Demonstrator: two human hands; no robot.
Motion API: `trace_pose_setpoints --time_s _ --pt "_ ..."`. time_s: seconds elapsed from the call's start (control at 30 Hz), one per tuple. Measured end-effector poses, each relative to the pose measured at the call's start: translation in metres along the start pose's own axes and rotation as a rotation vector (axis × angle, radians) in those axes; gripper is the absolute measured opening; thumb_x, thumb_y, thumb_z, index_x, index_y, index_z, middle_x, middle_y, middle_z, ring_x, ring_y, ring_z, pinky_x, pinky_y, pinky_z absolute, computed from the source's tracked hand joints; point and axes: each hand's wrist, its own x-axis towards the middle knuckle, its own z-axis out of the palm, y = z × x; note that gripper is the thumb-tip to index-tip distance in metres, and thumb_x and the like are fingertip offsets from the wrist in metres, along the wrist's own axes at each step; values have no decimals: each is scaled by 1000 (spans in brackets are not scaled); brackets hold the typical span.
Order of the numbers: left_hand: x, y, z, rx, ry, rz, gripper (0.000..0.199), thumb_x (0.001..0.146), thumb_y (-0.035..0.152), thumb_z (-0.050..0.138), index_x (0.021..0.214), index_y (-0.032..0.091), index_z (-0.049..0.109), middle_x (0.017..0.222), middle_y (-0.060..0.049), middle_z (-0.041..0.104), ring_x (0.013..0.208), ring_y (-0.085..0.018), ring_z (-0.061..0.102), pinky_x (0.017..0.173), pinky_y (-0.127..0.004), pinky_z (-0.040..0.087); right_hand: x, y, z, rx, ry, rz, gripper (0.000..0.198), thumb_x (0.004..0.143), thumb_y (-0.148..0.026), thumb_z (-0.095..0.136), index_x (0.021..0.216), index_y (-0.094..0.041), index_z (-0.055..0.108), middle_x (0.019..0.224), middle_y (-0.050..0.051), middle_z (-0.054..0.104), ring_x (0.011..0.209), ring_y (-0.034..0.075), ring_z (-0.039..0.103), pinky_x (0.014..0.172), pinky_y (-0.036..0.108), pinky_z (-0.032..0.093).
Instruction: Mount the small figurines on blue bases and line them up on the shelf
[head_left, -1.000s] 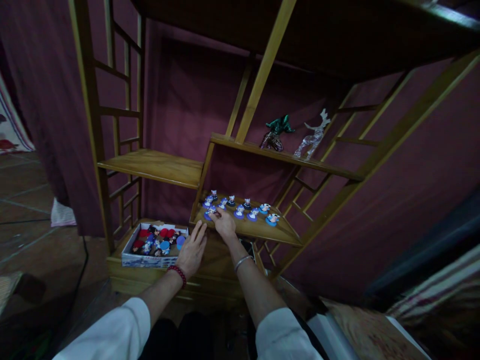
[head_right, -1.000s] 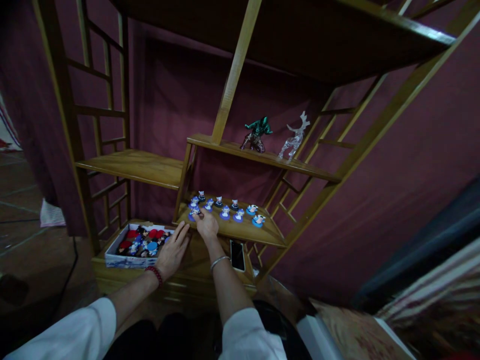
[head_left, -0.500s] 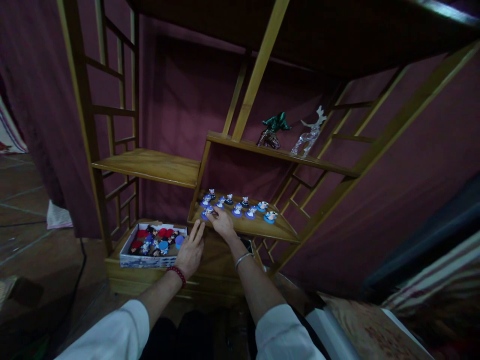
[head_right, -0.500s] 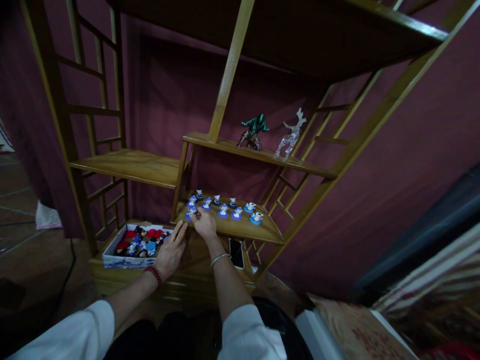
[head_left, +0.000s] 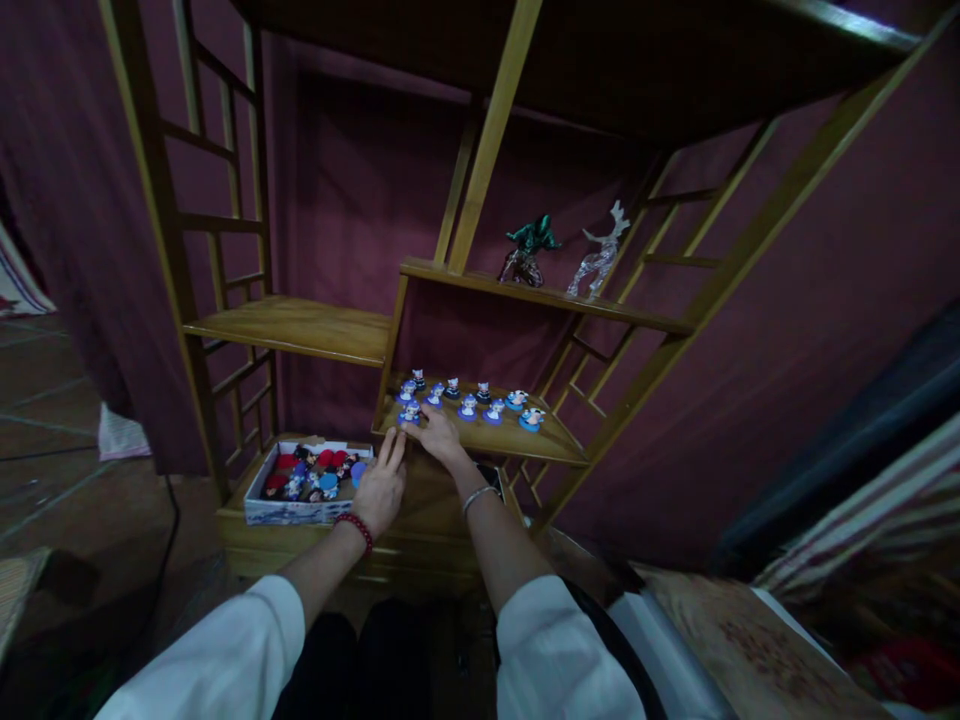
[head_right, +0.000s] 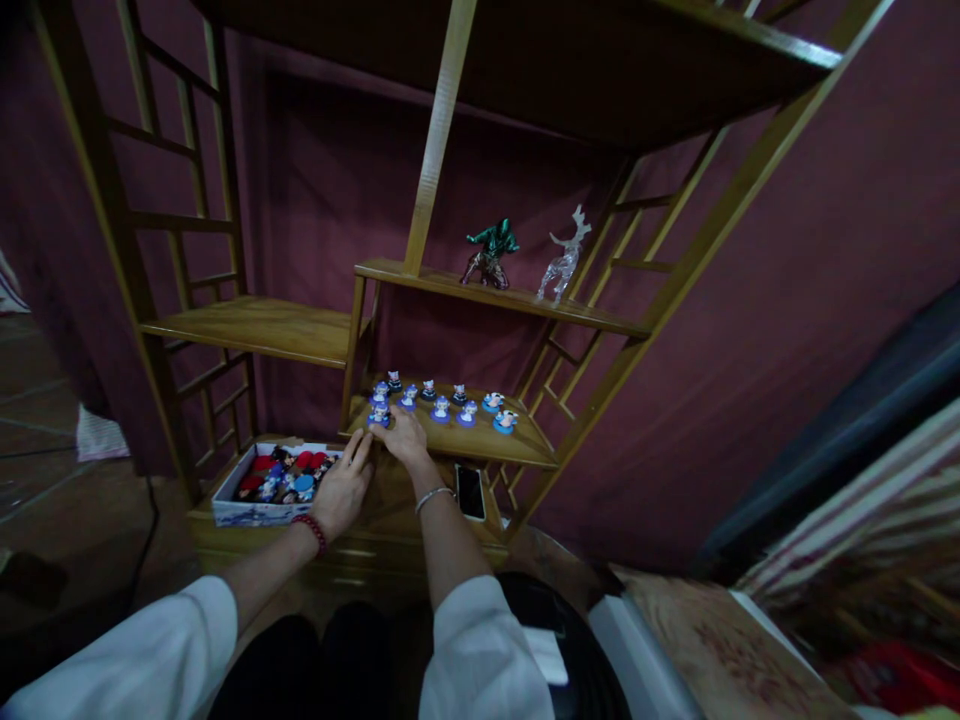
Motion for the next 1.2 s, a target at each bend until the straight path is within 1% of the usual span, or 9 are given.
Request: trace_pose_setpoints --time_s 0.13,0.23,0.37,0.47,0.6,0.73,0.83,1.0,1.2 --pt "1 -1 -5 -57 16 -7 26 72 5 39 91 10 57 140 -14 25 132 -26 9 92 -37 41 1 2 0 1 12 5 36 68 -44 60 98 -24 58 94 2 61 92 18 53 79 29 40" --pt "1 -4 -8 -108 28 -18 26 70 5 41 91 10 55 141 -14 22 131 -25 12 87 -35 45 2 3 1 29 27 31 34 68 -43 61 97 -26 59 88 0 62 90 17 54 77 27 41" --pt "2 -7 -13 -151 15 -16 25 68 4 43 90 10 55 142 -14 19 130 -25 16 84 -33 47 4 2 2 62 27 73 29 67 -43 62 90 -26 60 86 -1 63 85 16 56 72 27 42" --pt "7 -8 -18 -149 0 -15 25 67 4 44 88 10 56 139 -14 25 126 -25 23 83 -33 48 5 2 2 83 17 76 27 66 -43 62 87 -25 60 85 -2 64 82 16 58 70 26 42" --pt "13 -5 -21 -128 17 -55 26 72 4 39 89 11 57 133 -14 32 120 -25 32 79 -33 50 4 3 3 88 5 48 28 68 -39 61 92 -26 59 88 -2 64 86 16 57 73 26 43" --pt "12 -1 -20 -96 14 -55 25 73 4 39 88 10 58 135 -15 30 123 -27 26 78 -33 50 2 4 2 65 -10 30 27 69 -36 60 94 -25 58 90 0 64 89 16 57 76 28 43" --pt "9 1 -19 -64 -8 -43 23 71 4 41 85 9 58 137 -17 26 126 -29 22 77 -34 50 2 4 0 80 -35 22 30 70 -34 59 99 -26 57 92 0 64 89 16 57 78 28 43" --pt "8 4 -17 -25 -22 -60 24 69 4 42 85 9 59 138 -18 26 126 -30 21 77 -34 50 1 2 -2 108 -35 35 39 70 -31 59 109 -27 54 94 -1 64 90 15 57 80 27 43" --pt "9 4 -17 12 -12 -57 28 71 4 38 88 9 60 138 -16 28 126 -28 22 76 -33 51 -1 -2 -4 109 -35 46 37 70 -32 60 107 -27 56 93 -2 64 90 15 58 77 26 44"
